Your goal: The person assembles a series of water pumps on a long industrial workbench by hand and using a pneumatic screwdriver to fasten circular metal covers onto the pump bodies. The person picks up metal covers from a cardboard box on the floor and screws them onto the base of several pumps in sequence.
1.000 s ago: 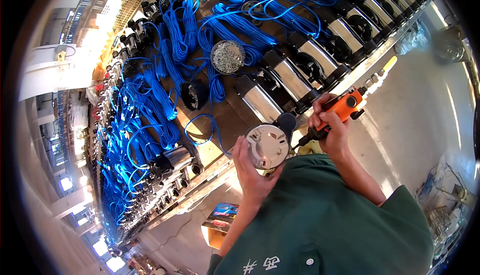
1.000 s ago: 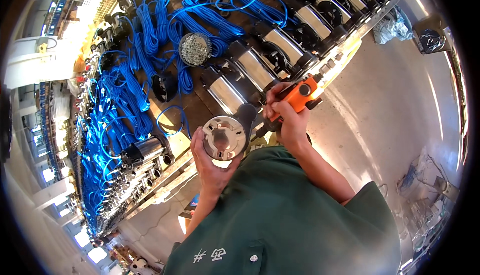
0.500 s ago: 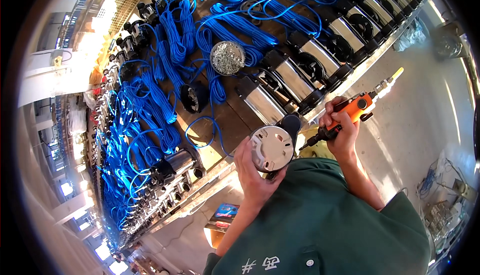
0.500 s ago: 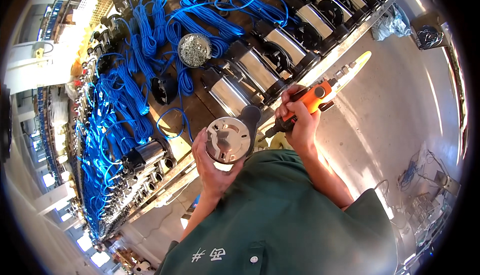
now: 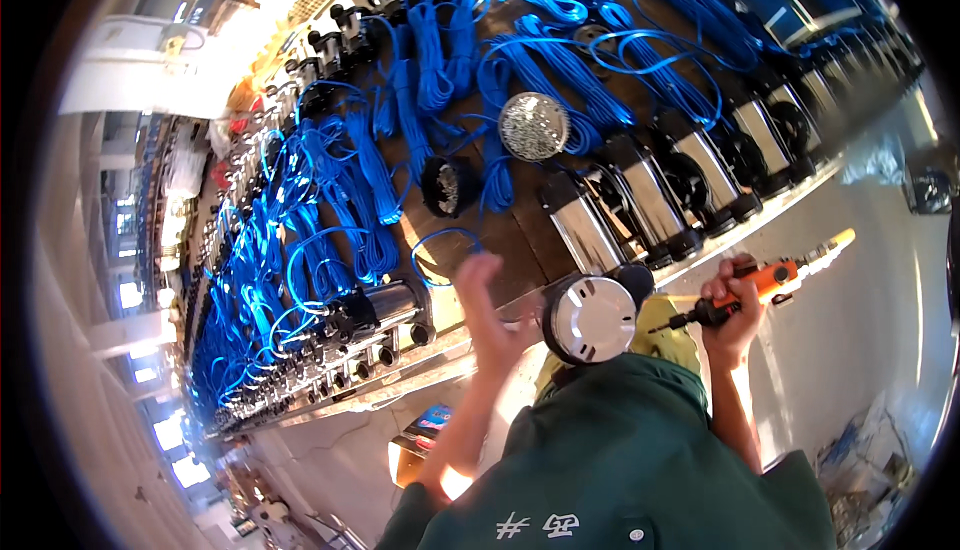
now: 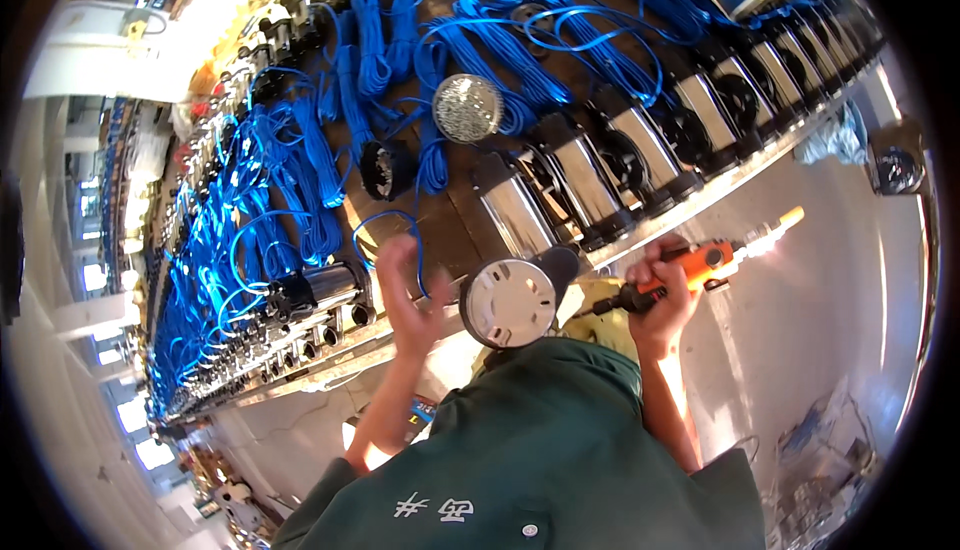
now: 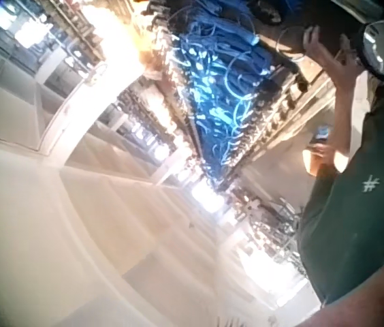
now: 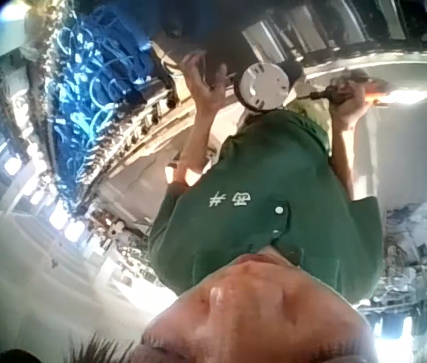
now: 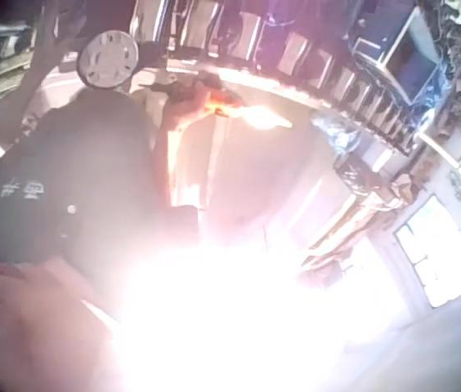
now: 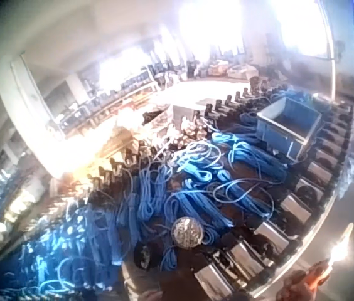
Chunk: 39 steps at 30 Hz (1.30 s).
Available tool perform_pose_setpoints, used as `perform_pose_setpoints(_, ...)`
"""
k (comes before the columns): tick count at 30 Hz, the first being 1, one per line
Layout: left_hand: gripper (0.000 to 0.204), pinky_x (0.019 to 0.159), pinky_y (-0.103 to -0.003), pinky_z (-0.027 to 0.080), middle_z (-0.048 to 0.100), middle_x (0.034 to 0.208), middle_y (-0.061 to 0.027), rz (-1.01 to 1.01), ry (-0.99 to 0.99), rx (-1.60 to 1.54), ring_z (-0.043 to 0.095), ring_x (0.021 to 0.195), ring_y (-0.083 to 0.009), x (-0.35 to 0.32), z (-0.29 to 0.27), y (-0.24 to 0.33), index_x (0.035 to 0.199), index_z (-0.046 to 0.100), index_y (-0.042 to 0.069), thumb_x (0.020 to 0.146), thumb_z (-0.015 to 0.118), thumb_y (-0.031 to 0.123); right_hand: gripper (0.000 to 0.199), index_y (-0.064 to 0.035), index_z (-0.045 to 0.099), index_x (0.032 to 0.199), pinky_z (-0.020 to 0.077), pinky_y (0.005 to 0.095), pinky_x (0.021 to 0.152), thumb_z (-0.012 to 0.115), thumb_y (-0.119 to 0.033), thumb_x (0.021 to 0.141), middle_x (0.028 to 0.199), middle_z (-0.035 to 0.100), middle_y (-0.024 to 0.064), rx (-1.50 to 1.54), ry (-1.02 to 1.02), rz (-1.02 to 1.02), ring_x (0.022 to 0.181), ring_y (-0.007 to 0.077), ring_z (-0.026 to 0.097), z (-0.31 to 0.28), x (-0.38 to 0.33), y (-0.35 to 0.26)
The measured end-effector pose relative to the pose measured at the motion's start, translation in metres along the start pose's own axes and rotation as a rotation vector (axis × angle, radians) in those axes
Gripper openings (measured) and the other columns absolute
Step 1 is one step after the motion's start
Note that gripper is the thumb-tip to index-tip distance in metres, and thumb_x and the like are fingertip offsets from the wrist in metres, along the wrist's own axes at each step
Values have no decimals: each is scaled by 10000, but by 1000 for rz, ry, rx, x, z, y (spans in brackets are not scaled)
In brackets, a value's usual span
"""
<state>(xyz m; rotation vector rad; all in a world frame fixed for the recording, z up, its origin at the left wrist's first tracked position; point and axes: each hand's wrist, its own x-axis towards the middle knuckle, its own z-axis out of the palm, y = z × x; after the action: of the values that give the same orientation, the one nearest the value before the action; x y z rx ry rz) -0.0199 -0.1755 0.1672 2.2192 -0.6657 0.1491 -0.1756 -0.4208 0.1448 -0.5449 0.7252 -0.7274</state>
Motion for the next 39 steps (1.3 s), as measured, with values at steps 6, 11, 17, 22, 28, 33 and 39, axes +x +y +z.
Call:
perform_pose_setpoints(6,217,804,-407,517,662,938,-237,-274,-242,328,626,923,-407,139,23,-252,947,667,-20,763,581,55,282,-23,482,1069,454,260,611,503,-53,789,890,503,73,-98,-8,-3,633,112,478,-11,-2,-12)
perform_pose_setpoints(11,266,820,-427,511,635,937,-287,-260,-428,537,612,924,-430,168,46,-270,950,645,-37,705,614,63,314,-33,487,1083,464,255,602,512,-71,773,892,497,70,-153,64,-64,601,97,476,-16,-18,-24)
perform_pose_setpoints(17,280,747,-392,558,656,949,-214,-873,-112,-697,651,865,-367,160,24,-296,1048,599,-66,779,567,5,281,-33,491,1043,446,256,601,508,-70,765,880,500,66,-193,3,-131,622,104,469,-38,-13,-21)
perform_pose_setpoints(22,263,965,-464,506,587,1075,-278,-1027,-22,-1396,591,1026,-389,145,6,-307,1080,515,-149,895,417,10,272,-35,492,1034,438,258,603,504,-72,765,876,501,66,-157,-6,-160,618,108,461,-36,-8,-19)
perform_pose_setpoints(28,252,961,-425,511,597,1095,-265,-927,-58,-1292,601,1047,-379,136,-1,-301,1110,515,-139,884,485,-30,273,-41,496,1030,436,264,609,510,-69,758,872,500,65,-117,-42,-121,619,108,461,-30,-10,-22)
perform_pose_setpoints(33,233,911,-340,538,638,1068,-208,-846,-105,-1204,645,1002,-299,129,-7,-268,1103,565,-81,881,583,-11,282,-39,499,1041,440,275,621,518,-73,762,875,499,71,-45,-15,-171,628,114,468,-14,-13,-30)
perform_pose_setpoints(39,145,611,-224,541,680,880,-100,-882,-256,-1251,656,738,-158,112,-27,-83,978,642,20,928,595,147,326,-12,484,1048,464,318,623,533,-88,735,875,501,94,151,-225,-350,603,136,483,56,-25,-56)
